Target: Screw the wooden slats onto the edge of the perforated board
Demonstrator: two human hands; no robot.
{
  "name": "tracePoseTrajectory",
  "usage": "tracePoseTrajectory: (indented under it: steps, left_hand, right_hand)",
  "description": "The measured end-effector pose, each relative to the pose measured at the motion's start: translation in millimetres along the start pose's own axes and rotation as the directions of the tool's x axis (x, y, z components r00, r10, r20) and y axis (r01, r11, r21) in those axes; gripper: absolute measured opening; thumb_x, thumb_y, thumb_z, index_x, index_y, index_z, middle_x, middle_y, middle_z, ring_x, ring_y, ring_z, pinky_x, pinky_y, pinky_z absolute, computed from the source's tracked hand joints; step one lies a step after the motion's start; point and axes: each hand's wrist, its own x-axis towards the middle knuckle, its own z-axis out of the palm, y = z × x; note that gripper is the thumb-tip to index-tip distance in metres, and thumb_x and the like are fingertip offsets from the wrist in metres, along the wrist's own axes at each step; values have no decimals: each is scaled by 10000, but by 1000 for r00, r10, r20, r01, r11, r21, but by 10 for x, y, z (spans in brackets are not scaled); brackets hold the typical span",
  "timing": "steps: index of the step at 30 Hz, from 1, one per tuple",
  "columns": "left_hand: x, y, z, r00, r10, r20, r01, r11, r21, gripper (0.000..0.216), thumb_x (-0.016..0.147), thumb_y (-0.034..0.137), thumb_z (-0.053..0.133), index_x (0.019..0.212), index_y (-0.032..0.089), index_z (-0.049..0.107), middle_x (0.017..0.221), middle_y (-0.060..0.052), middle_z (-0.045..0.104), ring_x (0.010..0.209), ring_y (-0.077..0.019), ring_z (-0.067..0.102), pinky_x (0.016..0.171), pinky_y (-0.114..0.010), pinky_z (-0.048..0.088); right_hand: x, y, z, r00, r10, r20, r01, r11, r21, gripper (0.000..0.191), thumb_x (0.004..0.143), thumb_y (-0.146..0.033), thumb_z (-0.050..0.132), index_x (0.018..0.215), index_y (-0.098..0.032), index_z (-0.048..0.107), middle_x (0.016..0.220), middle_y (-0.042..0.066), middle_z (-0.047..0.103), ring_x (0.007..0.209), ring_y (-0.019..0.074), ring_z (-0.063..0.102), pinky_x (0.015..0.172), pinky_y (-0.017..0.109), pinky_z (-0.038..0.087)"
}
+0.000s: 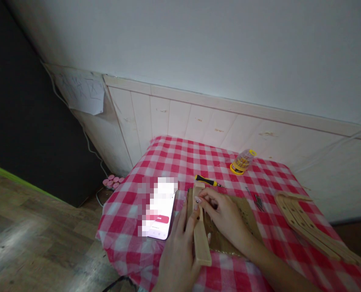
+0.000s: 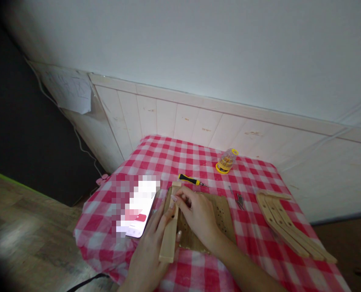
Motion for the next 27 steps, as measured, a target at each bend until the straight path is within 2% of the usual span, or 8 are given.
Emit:
tracePoseTrajectory:
  steps: [2,5,9,11,16,20,27]
  left_hand:
    - [-4,-1,-3,1000,-12,2,12,1000,2,634,1044,389,541,1631,281,325,1703,-181,408,1567,-352,442,1172,-614,548]
    - [5,9,-2,999,-37,-5,37,999,3,645,1004,419,605,1589,244,397,1594,-195,530,1484,-373,538,1135,-626,574]
    - [29,41,20,998,-50,-29,49,998,-31,552,1000,352,591,1527,245,467,1457,-164,625,1380,-334,613,1129,-591,581]
    - [31,46,38,998,-50,-49,48,998,-34,528,994,310,576,1509,240,485,1469,-164,616,1383,-335,606,1132,-587,576]
    - [17,26,55,999,-31,-41,30,999,-15,632,959,245,575,1571,247,419,1561,-161,554,1450,-349,551,1143,-578,566]
    - [24,28,35,998,-36,-46,36,999,-8,644,958,246,574,1581,253,410,1520,-156,587,1415,-345,581,1122,-570,584]
    - [10,16,57,999,1,-43,0,1000,31,646,989,266,552,1603,272,353,1551,-146,562,1436,-331,570,1115,-571,599]
  right_hand:
    - [-6,5,5,1000,-2,-8,2,1000,12,148,990,-315,613,875,-261,688,667,-12,684,587,178,636,557,263,444]
    - [-15,16,11,1000,17,-23,-16,998,53,158,981,-325,621,854,-259,689,671,-8,694,607,184,654,573,268,459]
    - [-23,8,3,999,16,-33,-13,997,72,162,969,-314,632,830,-258,692,682,-3,712,621,189,668,581,274,463]
    - [-24,-4,-5,999,0,-32,1,999,45,162,977,-307,624,845,-257,702,680,-5,718,612,188,667,576,276,451]
    - [-18,-21,-13,1000,-14,-15,14,999,-29,174,1006,-302,599,925,-254,745,741,7,775,633,195,699,612,287,476]
    - [-10,-7,-11,1000,-22,1,22,998,-60,159,994,-292,618,952,-261,768,783,15,804,663,206,727,637,295,503]
    - [-3,-17,-5,1000,-9,12,9,999,-38,174,1003,-306,599,914,-259,740,731,6,770,627,202,699,598,289,467]
